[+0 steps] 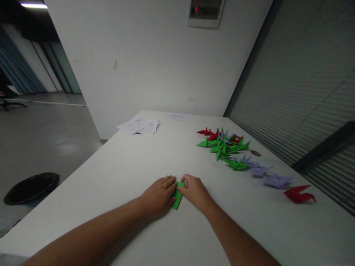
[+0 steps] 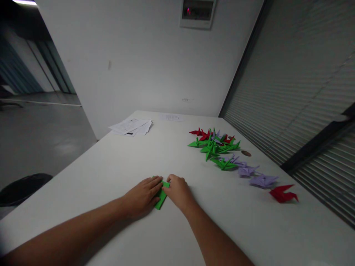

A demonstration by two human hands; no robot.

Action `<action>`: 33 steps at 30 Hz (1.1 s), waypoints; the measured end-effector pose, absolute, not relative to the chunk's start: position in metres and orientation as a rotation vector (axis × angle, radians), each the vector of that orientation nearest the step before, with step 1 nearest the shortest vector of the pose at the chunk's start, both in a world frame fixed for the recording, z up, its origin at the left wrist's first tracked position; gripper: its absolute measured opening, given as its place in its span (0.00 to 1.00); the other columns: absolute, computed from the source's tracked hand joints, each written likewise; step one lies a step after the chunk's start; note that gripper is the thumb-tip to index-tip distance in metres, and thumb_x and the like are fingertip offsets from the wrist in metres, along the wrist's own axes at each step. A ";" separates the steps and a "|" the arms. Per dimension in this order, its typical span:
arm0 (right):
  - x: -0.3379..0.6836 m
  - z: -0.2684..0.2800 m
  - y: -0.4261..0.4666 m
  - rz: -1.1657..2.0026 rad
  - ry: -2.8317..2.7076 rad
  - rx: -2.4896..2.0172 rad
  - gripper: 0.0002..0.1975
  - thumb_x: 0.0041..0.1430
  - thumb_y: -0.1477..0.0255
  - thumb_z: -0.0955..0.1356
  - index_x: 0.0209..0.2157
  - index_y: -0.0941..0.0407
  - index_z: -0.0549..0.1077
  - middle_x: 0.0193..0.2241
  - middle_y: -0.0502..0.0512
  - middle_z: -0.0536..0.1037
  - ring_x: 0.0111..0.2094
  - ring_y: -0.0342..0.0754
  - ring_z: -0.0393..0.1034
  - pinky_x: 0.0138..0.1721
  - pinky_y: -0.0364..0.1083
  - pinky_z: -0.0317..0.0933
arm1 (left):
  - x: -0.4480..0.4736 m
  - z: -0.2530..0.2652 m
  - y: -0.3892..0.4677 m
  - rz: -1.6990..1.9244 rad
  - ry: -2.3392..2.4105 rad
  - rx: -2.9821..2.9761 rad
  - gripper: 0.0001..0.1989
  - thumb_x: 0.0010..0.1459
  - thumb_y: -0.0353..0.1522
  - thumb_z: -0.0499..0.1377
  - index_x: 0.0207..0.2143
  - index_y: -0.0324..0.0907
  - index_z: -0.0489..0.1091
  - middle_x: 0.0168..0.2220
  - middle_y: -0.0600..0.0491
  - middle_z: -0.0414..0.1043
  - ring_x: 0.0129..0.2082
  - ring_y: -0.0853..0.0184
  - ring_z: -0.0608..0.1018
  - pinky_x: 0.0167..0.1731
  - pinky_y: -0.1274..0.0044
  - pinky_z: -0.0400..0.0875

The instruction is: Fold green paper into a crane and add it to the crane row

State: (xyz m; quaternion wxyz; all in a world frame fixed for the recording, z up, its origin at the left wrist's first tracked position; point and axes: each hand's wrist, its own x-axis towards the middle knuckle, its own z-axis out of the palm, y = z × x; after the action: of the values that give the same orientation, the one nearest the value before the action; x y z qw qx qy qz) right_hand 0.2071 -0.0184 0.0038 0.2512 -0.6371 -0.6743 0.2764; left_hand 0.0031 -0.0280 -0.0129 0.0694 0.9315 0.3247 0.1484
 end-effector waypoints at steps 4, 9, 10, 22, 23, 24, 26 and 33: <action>0.211 0.015 -0.023 0.375 -2.217 -1.556 0.11 0.54 0.76 0.75 0.41 0.54 0.81 0.40 0.57 0.79 0.42 0.51 0.73 0.47 0.47 0.65 | 0.000 -0.018 -0.025 0.352 0.981 2.887 0.29 0.70 0.38 0.52 0.69 0.37 0.56 0.71 0.34 0.55 0.69 0.46 0.62 0.65 0.55 0.60; 0.211 0.016 -0.025 0.259 -2.491 -1.409 0.09 0.63 0.75 0.70 0.43 0.55 0.81 0.43 0.58 0.77 0.48 0.54 0.69 0.55 0.50 0.61 | -0.009 -0.015 -0.016 0.256 1.008 2.929 0.31 0.71 0.41 0.50 0.70 0.36 0.54 0.72 0.33 0.51 0.71 0.46 0.59 0.66 0.53 0.55; 0.211 0.016 -0.026 0.239 -2.511 -1.417 0.09 0.64 0.74 0.70 0.43 0.56 0.81 0.44 0.59 0.77 0.48 0.55 0.69 0.55 0.51 0.61 | -0.011 -0.014 -0.013 0.241 1.021 2.931 0.31 0.71 0.42 0.49 0.71 0.35 0.54 0.72 0.33 0.50 0.71 0.46 0.58 0.66 0.53 0.54; 0.217 0.030 -0.038 0.159 -2.589 -1.479 0.11 0.64 0.67 0.71 0.45 0.58 0.79 0.44 0.62 0.76 0.48 0.58 0.68 0.51 0.51 0.62 | -0.031 -0.015 0.009 0.139 1.165 2.871 0.41 0.70 0.54 0.45 0.73 0.34 0.50 0.73 0.32 0.47 0.73 0.44 0.54 0.67 0.51 0.51; 0.217 0.031 -0.038 0.166 -2.584 -1.492 0.11 0.64 0.67 0.71 0.44 0.58 0.79 0.44 0.62 0.76 0.48 0.58 0.68 0.51 0.51 0.63 | -0.032 -0.014 0.010 0.141 1.192 2.866 0.41 0.70 0.53 0.46 0.72 0.34 0.50 0.73 0.32 0.47 0.73 0.43 0.54 0.67 0.51 0.52; 0.217 0.031 -0.039 0.176 -2.581 -1.510 0.10 0.64 0.67 0.71 0.43 0.58 0.79 0.44 0.62 0.76 0.48 0.58 0.68 0.51 0.51 0.63 | -0.032 -0.013 0.010 0.157 1.210 2.868 0.40 0.69 0.52 0.48 0.72 0.34 0.52 0.73 0.32 0.47 0.73 0.43 0.53 0.67 0.50 0.52; 0.217 0.031 -0.039 0.190 -2.570 -1.548 0.10 0.64 0.67 0.71 0.43 0.58 0.79 0.43 0.63 0.76 0.48 0.58 0.68 0.51 0.52 0.62 | -0.029 -0.009 0.008 0.236 1.170 2.896 0.35 0.69 0.47 0.53 0.70 0.35 0.55 0.73 0.33 0.49 0.72 0.42 0.53 0.67 0.50 0.52; 0.222 0.025 -0.035 0.183 -2.521 -1.652 0.11 0.64 0.67 0.70 0.42 0.60 0.79 0.43 0.66 0.77 0.49 0.60 0.69 0.52 0.53 0.63 | -0.014 0.000 -0.002 0.522 0.667 2.819 0.20 0.65 0.26 0.55 0.57 0.41 0.74 0.57 0.37 0.73 0.56 0.52 0.76 0.58 0.61 0.72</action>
State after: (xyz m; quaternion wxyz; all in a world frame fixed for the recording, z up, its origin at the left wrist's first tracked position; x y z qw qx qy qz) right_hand 0.2222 -0.0350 0.0251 0.0612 -0.5461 -0.8333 0.0605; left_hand -0.0141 -0.0017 0.0003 0.0988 0.9531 0.2253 0.1763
